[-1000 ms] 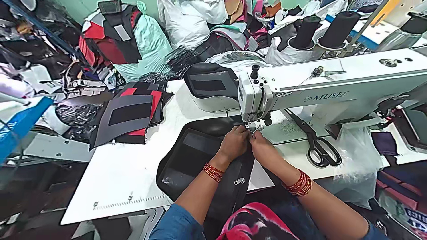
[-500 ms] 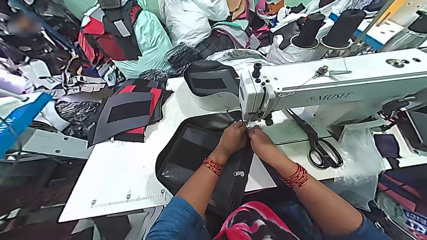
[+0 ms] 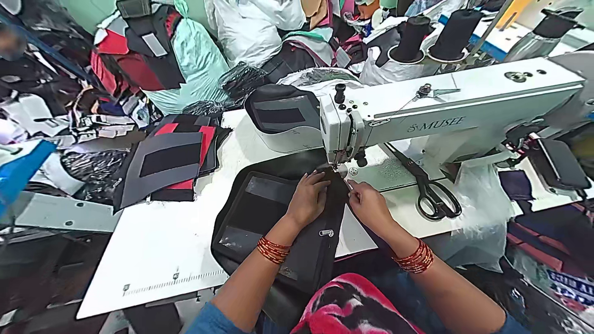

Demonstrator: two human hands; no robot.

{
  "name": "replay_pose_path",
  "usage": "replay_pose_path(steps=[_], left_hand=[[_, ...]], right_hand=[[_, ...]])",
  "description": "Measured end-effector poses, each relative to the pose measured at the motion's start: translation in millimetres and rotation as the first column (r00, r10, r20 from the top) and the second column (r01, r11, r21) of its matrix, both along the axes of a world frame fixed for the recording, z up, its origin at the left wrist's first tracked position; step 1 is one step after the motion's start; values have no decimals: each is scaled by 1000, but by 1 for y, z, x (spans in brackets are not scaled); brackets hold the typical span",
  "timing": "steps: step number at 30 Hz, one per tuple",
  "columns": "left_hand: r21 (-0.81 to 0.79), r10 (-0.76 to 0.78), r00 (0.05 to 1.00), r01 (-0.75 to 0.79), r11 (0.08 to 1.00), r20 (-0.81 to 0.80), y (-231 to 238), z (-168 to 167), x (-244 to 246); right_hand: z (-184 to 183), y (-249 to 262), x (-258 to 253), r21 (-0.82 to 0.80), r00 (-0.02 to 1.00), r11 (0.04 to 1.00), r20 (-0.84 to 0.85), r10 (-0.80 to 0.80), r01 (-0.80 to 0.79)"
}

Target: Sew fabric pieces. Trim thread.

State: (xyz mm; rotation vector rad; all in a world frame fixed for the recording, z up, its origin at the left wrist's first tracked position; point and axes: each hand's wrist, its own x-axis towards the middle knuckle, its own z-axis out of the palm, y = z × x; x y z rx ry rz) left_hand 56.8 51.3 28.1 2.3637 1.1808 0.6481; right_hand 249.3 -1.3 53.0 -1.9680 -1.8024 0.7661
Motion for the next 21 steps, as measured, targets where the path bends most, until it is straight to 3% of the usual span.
replay_pose_path(steps=[4, 13, 21], left_hand=[[122, -38, 998, 31, 992, 58, 0, -15, -2], [26, -110, 966, 119, 993, -233, -8, -5, 5], [58, -84, 950, 107, 993, -302, -11, -2, 10]], right_hand=[[2, -3, -5, -36, 996, 999, -87, -11, 7], [4, -1, -4, -79, 992, 996, -122, 36, -46], [10, -1, -16, -137, 978, 981, 137, 158, -140]])
